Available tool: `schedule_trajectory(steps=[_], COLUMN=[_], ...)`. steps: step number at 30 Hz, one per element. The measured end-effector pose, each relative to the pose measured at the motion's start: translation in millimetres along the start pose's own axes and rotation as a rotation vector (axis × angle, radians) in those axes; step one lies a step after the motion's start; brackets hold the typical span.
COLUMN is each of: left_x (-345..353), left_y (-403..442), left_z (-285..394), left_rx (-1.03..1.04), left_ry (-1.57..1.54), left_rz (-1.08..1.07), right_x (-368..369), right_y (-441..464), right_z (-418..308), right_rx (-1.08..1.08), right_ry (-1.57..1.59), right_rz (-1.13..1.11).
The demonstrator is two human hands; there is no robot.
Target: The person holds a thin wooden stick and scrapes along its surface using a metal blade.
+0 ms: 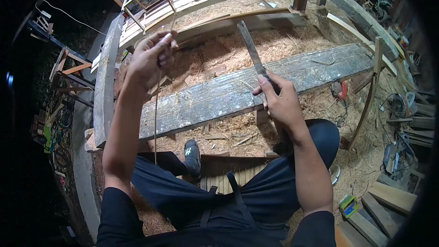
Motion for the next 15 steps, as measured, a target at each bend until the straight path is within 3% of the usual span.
schedule_trajectory(steps=[9,11,15], left_x=[26,26,28], left_y=[-49,-62,-92], left_z=[-82,-98,-131], left_rx=[-0.291,-0.290,-0.388], left_ry=[-0.084,-0.113,-0.260], left_rz=[-0.056,-0.067,-0.027], right_x=[27,34,52], right_y=[-7,-12,-20], right_z=[6,11,1], right_rx=[-0.124,-0.018,-0.226], right_ry=[-0.050,-0.100,-0.322], right_rz=[-0.080,-0.116,-0.081])
Point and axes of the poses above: each hand's wrist, its own y-axis towards the middle knuckle, its own x-axis out of the palm, z = x × y, the point moved 7 cm from there along y, towards the middle knuckle, and after that the axes turned 8 degrees about x, right-handed, at the moved point
